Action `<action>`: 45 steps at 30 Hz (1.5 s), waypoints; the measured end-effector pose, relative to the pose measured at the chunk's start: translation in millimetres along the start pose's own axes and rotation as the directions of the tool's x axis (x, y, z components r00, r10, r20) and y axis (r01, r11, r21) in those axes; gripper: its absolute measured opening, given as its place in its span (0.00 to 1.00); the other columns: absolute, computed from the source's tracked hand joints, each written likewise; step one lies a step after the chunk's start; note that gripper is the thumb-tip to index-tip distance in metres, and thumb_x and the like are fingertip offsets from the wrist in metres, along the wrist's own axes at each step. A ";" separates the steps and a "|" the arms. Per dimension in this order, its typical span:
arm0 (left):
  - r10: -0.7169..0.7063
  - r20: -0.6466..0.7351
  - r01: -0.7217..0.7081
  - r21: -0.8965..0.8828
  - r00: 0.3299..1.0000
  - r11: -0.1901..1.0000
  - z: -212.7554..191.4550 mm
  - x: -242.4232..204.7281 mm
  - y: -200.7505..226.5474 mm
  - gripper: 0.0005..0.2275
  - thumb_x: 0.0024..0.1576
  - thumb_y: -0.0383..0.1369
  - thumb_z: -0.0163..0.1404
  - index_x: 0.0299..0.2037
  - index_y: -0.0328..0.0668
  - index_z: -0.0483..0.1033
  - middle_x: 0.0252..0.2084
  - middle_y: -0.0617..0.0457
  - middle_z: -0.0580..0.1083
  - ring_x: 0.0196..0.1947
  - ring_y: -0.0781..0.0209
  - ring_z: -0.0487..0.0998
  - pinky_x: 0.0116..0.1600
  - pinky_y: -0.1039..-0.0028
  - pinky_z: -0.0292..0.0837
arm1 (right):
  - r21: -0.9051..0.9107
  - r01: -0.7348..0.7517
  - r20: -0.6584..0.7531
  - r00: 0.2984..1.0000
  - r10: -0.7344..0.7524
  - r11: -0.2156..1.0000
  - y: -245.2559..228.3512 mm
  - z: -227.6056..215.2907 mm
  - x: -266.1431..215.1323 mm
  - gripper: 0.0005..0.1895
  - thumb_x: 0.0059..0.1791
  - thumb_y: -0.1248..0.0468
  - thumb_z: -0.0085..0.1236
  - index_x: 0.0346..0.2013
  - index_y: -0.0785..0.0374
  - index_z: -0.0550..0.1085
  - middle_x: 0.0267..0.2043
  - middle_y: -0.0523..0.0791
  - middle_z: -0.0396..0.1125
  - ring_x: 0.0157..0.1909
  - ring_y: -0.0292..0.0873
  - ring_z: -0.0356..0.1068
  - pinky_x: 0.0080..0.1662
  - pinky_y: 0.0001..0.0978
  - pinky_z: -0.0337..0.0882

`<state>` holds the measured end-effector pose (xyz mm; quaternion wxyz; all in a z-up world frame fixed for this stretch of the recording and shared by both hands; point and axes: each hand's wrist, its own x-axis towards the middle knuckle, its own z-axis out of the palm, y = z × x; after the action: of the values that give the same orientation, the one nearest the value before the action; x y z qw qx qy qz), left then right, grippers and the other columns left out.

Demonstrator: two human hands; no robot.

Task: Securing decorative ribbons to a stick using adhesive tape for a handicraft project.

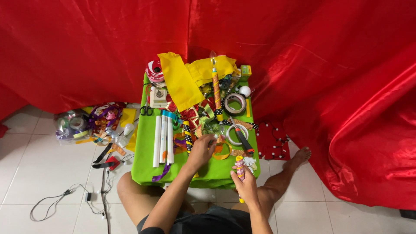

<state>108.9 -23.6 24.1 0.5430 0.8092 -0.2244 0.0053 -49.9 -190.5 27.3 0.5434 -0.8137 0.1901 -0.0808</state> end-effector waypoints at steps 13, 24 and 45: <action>0.066 0.015 -0.065 -0.065 0.998 0.996 -30.1 -83.2 27.1 0.04 0.52 0.22 0.54 0.36 0.37 0.75 0.50 0.48 0.76 0.48 0.55 0.79 0.51 0.71 0.79 | 0.169 -0.200 0.166 0.971 0.173 0.965 6.7 7.8 -1.2 0.13 0.49 0.67 0.61 0.48 0.64 0.76 0.18 0.41 0.63 0.16 0.35 0.58 0.21 0.27 0.58; -0.414 0.213 0.444 -0.653 0.885 0.614 -12.0 -129.5 5.3 0.13 0.60 0.27 0.52 0.53 0.33 0.74 0.50 0.48 0.76 0.43 0.65 0.76 0.49 0.77 0.74 | 0.177 0.252 0.358 0.884 -0.301 0.951 -22.7 68.2 -9.8 0.37 0.41 0.74 0.51 0.66 0.68 0.61 0.69 0.52 0.54 0.68 0.53 0.58 0.66 0.41 0.61; -0.525 -0.019 0.358 -0.709 0.851 0.607 -22.7 -126.3 -19.3 0.12 0.63 0.29 0.53 0.54 0.33 0.76 0.48 0.43 0.79 0.49 0.60 0.77 0.53 0.68 0.76 | 0.462 -0.105 0.548 0.815 -0.190 0.881 86.3 63.6 46.1 0.18 0.49 0.69 0.63 0.55 0.66 0.78 0.53 0.52 0.74 0.57 0.49 0.71 0.60 0.47 0.69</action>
<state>7.8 47.5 -15.4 0.8067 0.5752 0.0610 -0.1208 -5.4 -183.6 -80.3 0.7542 -0.6461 -0.0284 0.1139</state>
